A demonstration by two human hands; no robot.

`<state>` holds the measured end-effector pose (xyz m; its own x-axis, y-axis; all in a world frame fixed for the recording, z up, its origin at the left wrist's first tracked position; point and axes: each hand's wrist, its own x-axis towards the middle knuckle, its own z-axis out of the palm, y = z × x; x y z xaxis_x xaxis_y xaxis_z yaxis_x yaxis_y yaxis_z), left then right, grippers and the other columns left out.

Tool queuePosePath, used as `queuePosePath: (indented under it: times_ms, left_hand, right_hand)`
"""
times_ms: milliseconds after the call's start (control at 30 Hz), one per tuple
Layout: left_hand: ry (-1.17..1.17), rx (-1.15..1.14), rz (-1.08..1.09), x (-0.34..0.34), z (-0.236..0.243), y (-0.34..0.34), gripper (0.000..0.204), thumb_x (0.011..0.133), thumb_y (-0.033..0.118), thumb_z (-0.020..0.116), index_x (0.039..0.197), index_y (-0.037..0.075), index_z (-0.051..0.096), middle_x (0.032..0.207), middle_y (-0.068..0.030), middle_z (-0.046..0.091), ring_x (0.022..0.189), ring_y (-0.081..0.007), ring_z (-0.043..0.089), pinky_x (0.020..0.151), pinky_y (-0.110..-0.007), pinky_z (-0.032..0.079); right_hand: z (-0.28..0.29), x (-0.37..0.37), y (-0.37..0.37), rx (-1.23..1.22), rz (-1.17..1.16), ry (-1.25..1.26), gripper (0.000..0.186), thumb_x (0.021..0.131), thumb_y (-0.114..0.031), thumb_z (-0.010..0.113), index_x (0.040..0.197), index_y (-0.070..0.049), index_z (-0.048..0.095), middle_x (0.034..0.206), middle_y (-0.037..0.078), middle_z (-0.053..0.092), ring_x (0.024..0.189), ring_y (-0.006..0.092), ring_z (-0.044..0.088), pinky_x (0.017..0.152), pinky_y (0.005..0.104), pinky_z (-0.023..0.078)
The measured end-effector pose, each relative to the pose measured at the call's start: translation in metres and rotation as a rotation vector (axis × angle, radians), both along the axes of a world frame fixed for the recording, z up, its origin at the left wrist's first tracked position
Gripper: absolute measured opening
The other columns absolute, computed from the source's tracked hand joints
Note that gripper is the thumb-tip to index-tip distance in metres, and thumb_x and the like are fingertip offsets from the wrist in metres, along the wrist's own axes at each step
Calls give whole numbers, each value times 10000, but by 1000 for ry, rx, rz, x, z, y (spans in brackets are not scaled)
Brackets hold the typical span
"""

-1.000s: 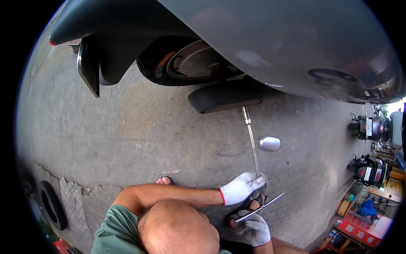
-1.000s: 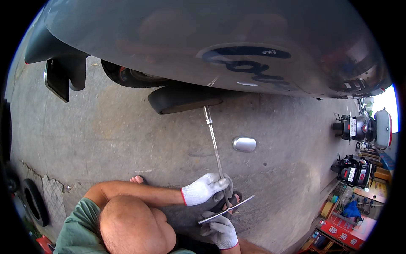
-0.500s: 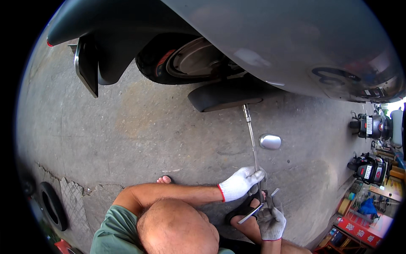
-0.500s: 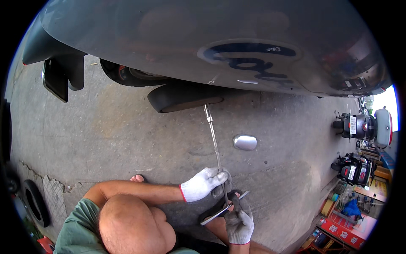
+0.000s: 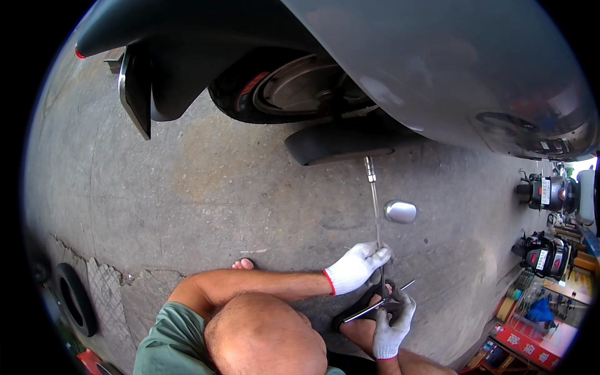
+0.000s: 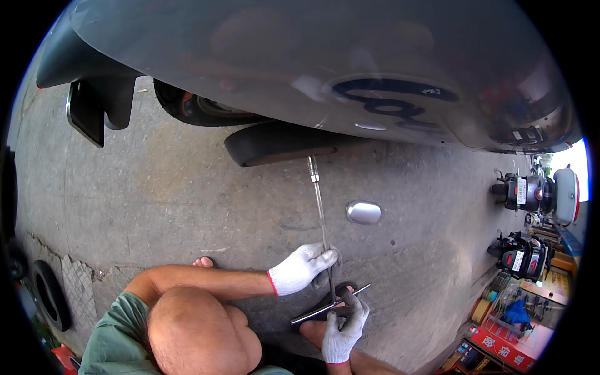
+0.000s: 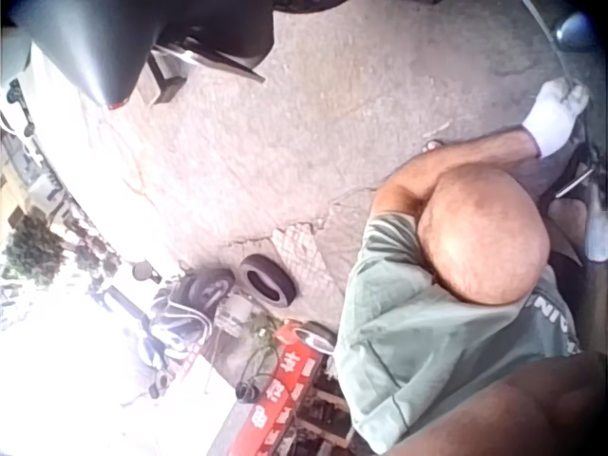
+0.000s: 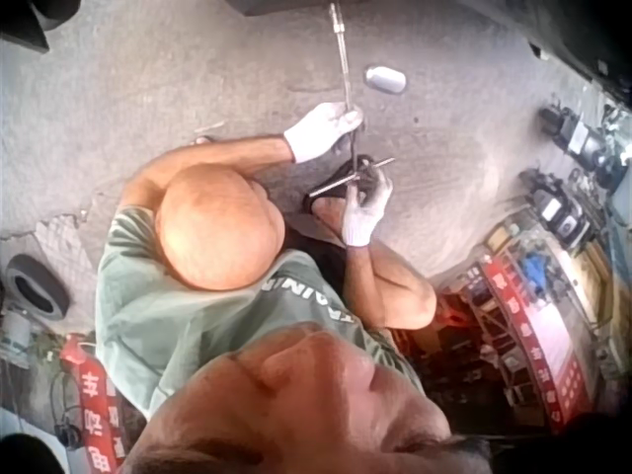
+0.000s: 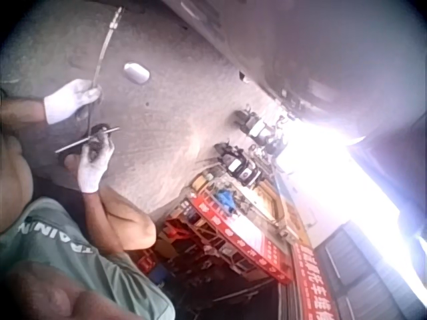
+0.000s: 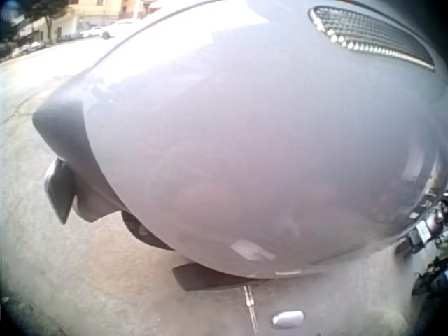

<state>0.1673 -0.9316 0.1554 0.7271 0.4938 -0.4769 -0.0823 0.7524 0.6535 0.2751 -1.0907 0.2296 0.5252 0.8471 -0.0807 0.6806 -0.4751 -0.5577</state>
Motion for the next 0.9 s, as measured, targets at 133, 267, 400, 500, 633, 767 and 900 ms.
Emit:
queuePosePath:
  times_ms: [133,267,400,500,633,767,900]
  left_hand:
    - [-25,-39,5,0,-4,-1,369,1055,369,483,979,31,612,687,-13,568,574,-87,532,531,-274,442]
    - [-91,-21,40,5,-3,-3,396,1051,367,489,1021,-2,630,683,-19,573,576,-95,536,535,-285,457]
    - [-78,32,-40,-5,1,6,364,1046,331,500,1099,-8,622,805,-74,647,716,-164,625,667,-318,520]
    - [-56,514,183,-10,-14,11,300,1046,319,510,1093,44,620,884,-29,627,761,-98,570,683,-288,499]
    - [489,558,707,-57,-19,38,281,953,199,647,1129,49,486,849,4,507,687,-78,450,615,-247,442]
    - [764,1133,1058,-117,-12,97,607,762,126,774,1266,-9,464,1189,-161,553,1065,-252,559,945,-369,463]
    - [863,1134,556,-126,26,137,629,732,148,815,1261,-30,524,1184,-218,623,1126,-311,617,976,-380,485]
  right_hand:
    - [0,-4,13,-137,98,-27,570,746,108,605,1302,0,543,1295,211,530,1187,375,558,986,428,468]
    - [-2,-8,13,-96,214,-241,547,795,65,614,1330,-15,527,1339,253,524,1222,431,532,1041,467,431]
    - [-17,2,3,-17,-196,510,336,994,-129,544,1281,45,552,1156,163,654,1009,285,669,847,364,543]
    - [-26,12,-1,18,-370,680,272,1039,-155,477,1198,35,591,1012,81,676,855,151,649,725,289,524]
    - [-38,18,-6,81,-342,531,226,1046,-144,462,1102,17,610,959,60,662,812,110,598,728,269,497]
    - [-27,10,3,20,-233,435,183,1024,-96,459,1075,9,599,940,60,637,800,116,585,762,273,493]
    - [-18,4,10,13,-128,286,170,953,-17,455,1049,23,590,955,81,595,850,154,572,796,300,491]
